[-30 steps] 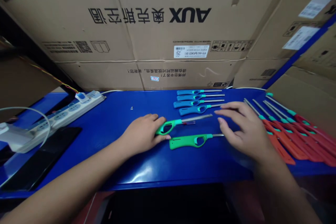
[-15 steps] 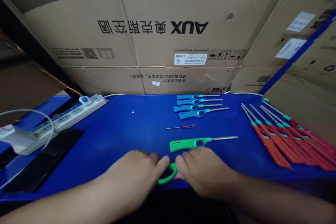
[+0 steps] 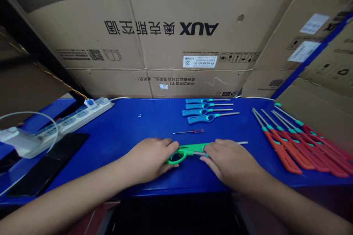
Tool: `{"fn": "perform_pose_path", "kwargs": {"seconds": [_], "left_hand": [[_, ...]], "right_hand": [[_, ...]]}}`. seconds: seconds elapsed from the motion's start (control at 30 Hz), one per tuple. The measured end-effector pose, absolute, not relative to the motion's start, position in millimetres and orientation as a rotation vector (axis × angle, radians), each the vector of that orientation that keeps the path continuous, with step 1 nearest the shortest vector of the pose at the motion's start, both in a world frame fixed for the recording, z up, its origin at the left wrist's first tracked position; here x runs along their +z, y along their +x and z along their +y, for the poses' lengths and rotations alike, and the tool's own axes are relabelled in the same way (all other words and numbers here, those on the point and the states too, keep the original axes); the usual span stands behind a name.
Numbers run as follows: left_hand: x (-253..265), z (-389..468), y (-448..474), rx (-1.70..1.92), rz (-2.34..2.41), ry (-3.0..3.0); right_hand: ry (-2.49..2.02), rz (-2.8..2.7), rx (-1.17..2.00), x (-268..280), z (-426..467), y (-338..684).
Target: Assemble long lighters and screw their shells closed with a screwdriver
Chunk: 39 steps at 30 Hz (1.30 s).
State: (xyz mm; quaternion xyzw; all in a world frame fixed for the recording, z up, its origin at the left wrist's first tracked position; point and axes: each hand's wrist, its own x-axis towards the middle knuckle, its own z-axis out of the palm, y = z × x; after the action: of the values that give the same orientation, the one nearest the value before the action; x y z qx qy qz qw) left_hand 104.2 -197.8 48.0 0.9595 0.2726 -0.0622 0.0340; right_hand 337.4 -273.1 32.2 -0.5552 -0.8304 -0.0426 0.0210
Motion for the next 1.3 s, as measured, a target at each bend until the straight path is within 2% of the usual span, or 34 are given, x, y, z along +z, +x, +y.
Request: {"fn": "perform_pose_path", "kwargs": {"seconds": [0.07,0.17,0.33,0.53,0.77,1.3], "left_hand": [[48,-182,109,-0.058,0.817,2.892],[45,-160,114,0.116,0.738,2.788],[37,-132,104,0.31,0.662,2.595],[32,-109,78,0.234,0.692,2.431],[35,-102,65,-0.062,0.698,2.547],[28,-127,80,-0.01,0.798,2.706]], "right_hand": [[-1.731,-2.53,0.015,39,-261,346],[-1.7,-2.499,0.03,43,-238,354],[-1.439,-2.55,0.288,46,-196,357],[-1.335,-2.564,0.347,34,-175,362],[-1.37,-2.616,0.381,18,-177,373],[-1.284,-2.605,0.391,18,-184,379]]}}
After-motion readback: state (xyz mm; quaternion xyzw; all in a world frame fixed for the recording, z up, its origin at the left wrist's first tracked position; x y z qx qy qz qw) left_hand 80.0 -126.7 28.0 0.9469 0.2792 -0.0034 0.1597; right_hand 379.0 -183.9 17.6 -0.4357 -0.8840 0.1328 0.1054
